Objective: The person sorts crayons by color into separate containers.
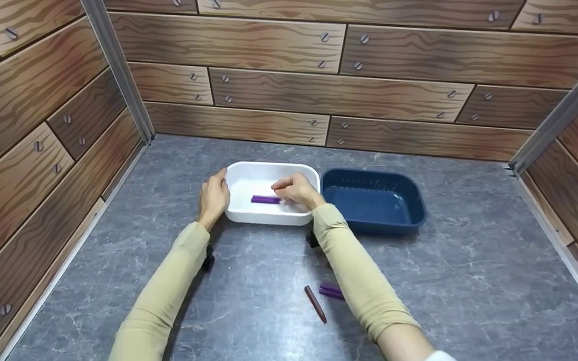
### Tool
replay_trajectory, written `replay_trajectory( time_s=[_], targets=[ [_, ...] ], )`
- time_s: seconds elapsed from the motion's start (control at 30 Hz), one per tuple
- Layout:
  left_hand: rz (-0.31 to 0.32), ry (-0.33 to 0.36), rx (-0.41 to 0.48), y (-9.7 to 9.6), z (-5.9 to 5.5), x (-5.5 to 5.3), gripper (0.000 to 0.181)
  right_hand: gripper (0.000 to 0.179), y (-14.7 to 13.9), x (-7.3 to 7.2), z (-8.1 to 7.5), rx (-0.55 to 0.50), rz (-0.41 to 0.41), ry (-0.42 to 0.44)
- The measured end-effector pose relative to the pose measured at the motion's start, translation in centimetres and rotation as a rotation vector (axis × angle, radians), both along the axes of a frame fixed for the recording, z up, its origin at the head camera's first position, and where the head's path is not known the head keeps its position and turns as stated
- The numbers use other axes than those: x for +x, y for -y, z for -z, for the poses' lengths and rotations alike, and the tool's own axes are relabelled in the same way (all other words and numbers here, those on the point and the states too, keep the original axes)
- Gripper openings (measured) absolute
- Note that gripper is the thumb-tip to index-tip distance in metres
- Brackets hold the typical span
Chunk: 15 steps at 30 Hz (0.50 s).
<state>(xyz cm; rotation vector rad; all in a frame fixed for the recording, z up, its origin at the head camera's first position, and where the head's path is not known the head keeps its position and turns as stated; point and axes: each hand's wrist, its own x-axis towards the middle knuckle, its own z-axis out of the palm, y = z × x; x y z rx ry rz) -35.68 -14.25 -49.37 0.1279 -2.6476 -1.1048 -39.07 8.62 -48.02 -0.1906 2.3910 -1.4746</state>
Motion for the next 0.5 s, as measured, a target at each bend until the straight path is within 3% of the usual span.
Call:
replay_trajectory(
  time_s=[0.2, 0.5],
  targets=[
    [0.000, -0.005, 0.006, 0.0, 0.0, -0.1, 0.042, 0.029, -0.7, 0.4, -1.1, -0.042, -0.017, -0.015],
    [0.005, -0.006, 0.005, 0.1, -0.1, 0.0, 0.043, 0.030, -1.8, 2.5, -2.0, -0.082, -0.092, -0.076]
  ],
)
